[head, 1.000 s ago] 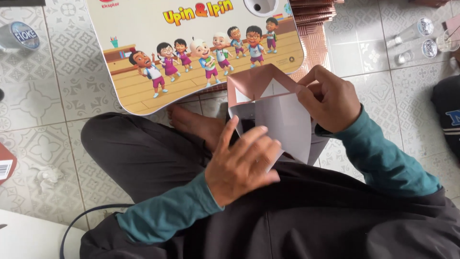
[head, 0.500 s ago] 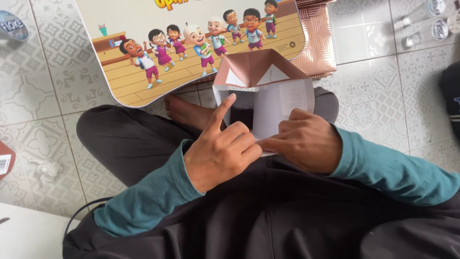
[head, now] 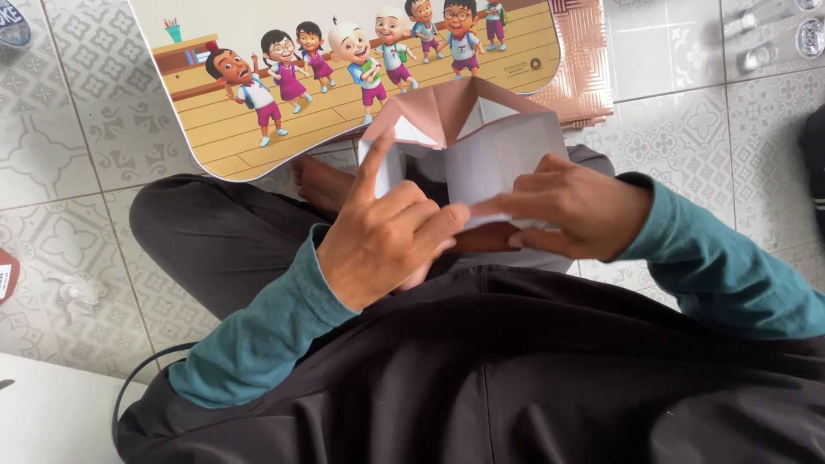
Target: Folding flat cardboard sheets into three-dimensional boxes by following pre-scored lines and tucking in flaps.
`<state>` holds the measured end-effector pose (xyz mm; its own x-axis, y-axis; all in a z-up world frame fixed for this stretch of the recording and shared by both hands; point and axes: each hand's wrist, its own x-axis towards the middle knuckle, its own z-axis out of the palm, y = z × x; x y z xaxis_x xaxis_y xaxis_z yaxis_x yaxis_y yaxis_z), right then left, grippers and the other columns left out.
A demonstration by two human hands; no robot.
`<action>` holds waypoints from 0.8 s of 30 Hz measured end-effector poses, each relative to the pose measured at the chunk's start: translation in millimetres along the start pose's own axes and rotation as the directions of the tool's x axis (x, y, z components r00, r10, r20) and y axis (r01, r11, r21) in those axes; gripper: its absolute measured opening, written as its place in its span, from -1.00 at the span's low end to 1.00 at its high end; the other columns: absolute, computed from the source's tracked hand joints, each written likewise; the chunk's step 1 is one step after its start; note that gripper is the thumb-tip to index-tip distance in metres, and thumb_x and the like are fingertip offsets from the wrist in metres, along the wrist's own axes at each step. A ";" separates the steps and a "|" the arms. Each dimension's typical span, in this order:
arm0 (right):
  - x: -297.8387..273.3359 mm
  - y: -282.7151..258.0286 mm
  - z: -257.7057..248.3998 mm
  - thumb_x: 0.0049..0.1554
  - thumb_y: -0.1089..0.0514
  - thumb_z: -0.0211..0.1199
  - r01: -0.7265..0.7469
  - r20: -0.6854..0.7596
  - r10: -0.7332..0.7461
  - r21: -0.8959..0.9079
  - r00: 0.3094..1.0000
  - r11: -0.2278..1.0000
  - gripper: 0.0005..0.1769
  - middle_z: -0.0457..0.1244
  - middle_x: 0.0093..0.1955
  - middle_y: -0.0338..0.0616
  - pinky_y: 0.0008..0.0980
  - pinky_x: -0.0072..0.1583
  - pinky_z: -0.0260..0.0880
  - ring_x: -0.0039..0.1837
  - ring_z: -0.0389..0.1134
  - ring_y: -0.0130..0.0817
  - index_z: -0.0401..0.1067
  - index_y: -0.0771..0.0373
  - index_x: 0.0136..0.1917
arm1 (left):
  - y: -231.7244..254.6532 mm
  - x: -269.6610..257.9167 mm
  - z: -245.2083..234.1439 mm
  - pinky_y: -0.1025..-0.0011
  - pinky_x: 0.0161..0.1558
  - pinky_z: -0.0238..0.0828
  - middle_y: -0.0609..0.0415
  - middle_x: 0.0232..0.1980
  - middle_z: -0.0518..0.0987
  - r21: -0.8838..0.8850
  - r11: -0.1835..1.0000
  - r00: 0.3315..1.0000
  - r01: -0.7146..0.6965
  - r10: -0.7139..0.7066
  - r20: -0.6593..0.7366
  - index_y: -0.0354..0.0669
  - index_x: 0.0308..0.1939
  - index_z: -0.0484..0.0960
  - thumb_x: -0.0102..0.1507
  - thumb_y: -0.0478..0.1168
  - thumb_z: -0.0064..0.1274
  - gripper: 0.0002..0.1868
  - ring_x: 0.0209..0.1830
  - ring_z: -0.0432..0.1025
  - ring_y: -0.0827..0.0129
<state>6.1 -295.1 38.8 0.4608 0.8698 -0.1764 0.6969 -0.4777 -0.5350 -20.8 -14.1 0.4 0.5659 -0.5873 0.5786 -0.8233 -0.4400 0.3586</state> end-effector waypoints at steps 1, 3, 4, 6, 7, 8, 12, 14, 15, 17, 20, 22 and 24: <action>1.0 3.0 -0.1 0.09 0.13 0.26 0.001 0.000 -0.001 0.000 1.000 1.000 -0.41 0.27 -0.35 -0.28 -0.22 0.09 0.15 -0.29 0.30 -0.24 0.34 0.12 0.40 | 0.7 -0.5 1.7 -0.26 0.51 -0.10 0.19 -0.49 0.34 0.001 1.000 1.000 0.000 0.000 0.000 -0.18 -0.04 0.62 0.18 -0.35 0.39 -0.67 -0.41 0.26 0.36; 3.6 8.8 0.0 0.03 0.10 0.38 -0.044 -0.069 0.050 0.091 0.996 0.995 -0.33 0.42 -0.32 -0.30 -0.24 0.12 0.29 -0.40 0.35 -0.31 0.36 0.22 0.39 | 2.1 -2.3 4.7 -0.30 0.49 -0.10 0.16 -0.19 0.40 0.132 0.991 0.999 0.028 -0.024 -0.035 0.03 0.23 0.57 0.22 -0.44 0.26 -0.47 -0.45 0.28 0.40; 2.6 9.4 1.7 0.03 0.10 0.38 -0.042 -0.067 0.048 0.092 0.997 0.995 -0.33 0.42 -0.32 -0.30 -0.24 0.12 0.29 -0.40 0.35 -0.31 0.36 0.22 0.39 | 2.2 -3.3 6.7 -0.30 0.49 -0.10 0.16 -0.19 0.40 0.133 0.991 0.999 0.031 -0.027 -0.035 0.03 0.23 0.57 0.22 -0.44 0.26 -0.47 -0.45 0.28 0.40; 0.1 10.0 6.4 0.01 0.11 0.33 -0.284 -0.059 0.284 -0.002 0.957 0.959 -0.19 0.39 -0.23 -0.21 -0.16 -0.12 0.42 -0.24 0.30 -0.17 0.25 -0.05 0.53 | 3.2 -6.4 10.9 -0.30 0.44 0.00 0.09 0.23 0.47 0.209 0.978 0.996 0.011 0.008 -0.091 -0.09 0.00 0.72 0.22 -0.38 0.26 -0.72 -0.05 0.38 0.26; 3.0 6.3 5.6 0.01 0.11 0.33 -0.284 -0.057 0.284 0.000 0.957 0.959 -0.19 0.39 -0.23 -0.21 -0.16 -0.12 0.42 -0.24 0.30 -0.17 0.25 -0.05 0.53 | 0.6 -11.4 16.6 -0.30 0.44 0.00 0.09 0.23 0.47 0.208 0.978 0.996 0.013 0.006 -0.090 -0.09 0.00 0.72 0.22 -0.38 0.26 -0.72 -0.05 0.38 0.26; 5.9 2.7 4.5 -0.05 0.10 0.41 -0.271 -0.121 0.271 0.015 0.955 0.963 -0.11 0.38 -0.08 -0.15 -0.17 -0.06 0.42 -0.12 0.36 -0.17 0.22 0.02 0.54 | -1.9 -16.3 22.3 -0.36 0.44 -0.06 0.13 0.32 0.44 0.221 0.975 0.998 0.001 0.012 -0.056 -0.06 0.01 0.73 0.25 -0.18 0.32 -0.74 0.16 0.33 0.25; 7.0 -12.7 8.8 -0.06 0.14 0.46 -0.296 -0.291 0.238 -0.172 0.927 0.940 -0.36 0.24 -0.03 -0.19 -0.25 -0.05 0.33 -0.20 0.23 -0.25 0.43 0.06 0.30 | -9.3 -29.0 35.4 -0.41 0.43 -0.16 0.15 0.46 0.39 0.297 0.954 0.998 -0.038 0.019 0.065 0.11 0.30 0.67 0.10 0.20 0.43 -0.28 0.46 0.25 0.23; 6.5 -18.7 17.0 0.00 0.05 0.43 -0.256 -0.342 0.143 -0.311 0.929 0.915 -0.53 0.27 0.12 -0.16 -0.21 0.09 0.30 -0.02 0.27 -0.24 0.50 0.08 0.20 | -11.4 -29.6 35.0 -0.41 0.44 -0.18 0.14 0.43 0.41 0.268 0.963 0.999 -0.029 0.018 0.043 0.08 0.25 0.70 0.13 0.17 0.44 -0.35 0.39 0.29 0.23; 5.9 -22.0 21.5 0.07 -0.04 0.40 -0.221 -0.378 0.042 -0.443 0.925 0.869 -0.65 0.30 0.28 -0.13 -0.17 0.23 0.28 0.16 0.31 -0.23 0.57 0.10 0.09 | -11.8 -30.3 34.8 -0.41 0.45 -0.21 0.14 0.40 0.43 0.238 0.971 1.000 -0.021 0.016 0.022 0.05 0.20 0.73 0.16 0.13 0.44 -0.42 0.33 0.34 0.23; 4.9 -30.5 30.7 0.10 -0.30 0.30 -0.220 -0.376 -0.012 -0.567 0.926 0.794 -0.42 0.32 0.34 -0.16 -0.08 0.36 0.18 0.31 0.27 -0.21 0.55 0.12 0.19 | -13.7 -29.4 32.8 -0.43 0.44 -0.23 0.10 0.38 0.45 0.201 0.979 0.999 -0.017 0.010 0.036 0.01 0.20 0.72 0.21 0.11 0.40 -0.45 0.32 0.33 0.21; 3.9 -34.3 47.0 0.16 -0.49 0.22 -0.250 -0.368 -0.042 -0.706 0.929 0.663 -0.24 0.31 0.43 -0.21 0.02 0.54 0.02 0.48 0.23 -0.23 0.52 0.11 0.34 | -16.3 -29.2 31.8 -0.42 0.45 -0.30 0.09 0.33 0.48 0.154 0.988 0.999 -0.003 -0.005 0.050 -0.02 0.14 0.72 0.25 0.06 0.35 -0.55 0.33 0.32 0.21; 2.9 -33.8 55.9 0.19 -0.41 0.26 -0.280 -0.368 -0.012 -0.728 0.930 0.626 -0.30 0.30 0.46 -0.23 0.02 0.59 -0.03 0.49 0.23 -0.26 0.50 0.07 0.39 | -17.4 -30.4 33.5 -0.39 0.47 -0.34 0.10 0.30 0.50 0.139 0.990 0.998 0.010 -0.018 0.055 -0.01 0.07 0.73 0.26 0.04 0.35 -0.62 0.34 0.32 0.23; 3.6 -31.2 60.9 0.29 -0.37 0.16 -0.280 -0.389 -0.054 -0.746 0.920 0.605 -0.38 0.36 0.40 -0.28 -0.01 0.59 -0.01 0.50 0.23 -0.31 0.50 0.04 0.41 | -19.9 -32.0 36.5 -0.40 0.48 -0.44 0.09 0.28 0.51 0.106 0.994 0.997 0.001 -0.010 0.078 0.03 0.09 0.70 0.23 0.04 0.40 -0.58 0.39 0.30 0.24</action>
<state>-47.5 -269.6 4.6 0.6001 0.7776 0.1876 0.7023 -0.6244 0.3420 -20.9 -11.4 -51.9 0.5755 -0.6341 0.5165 -0.8133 -0.5100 0.2800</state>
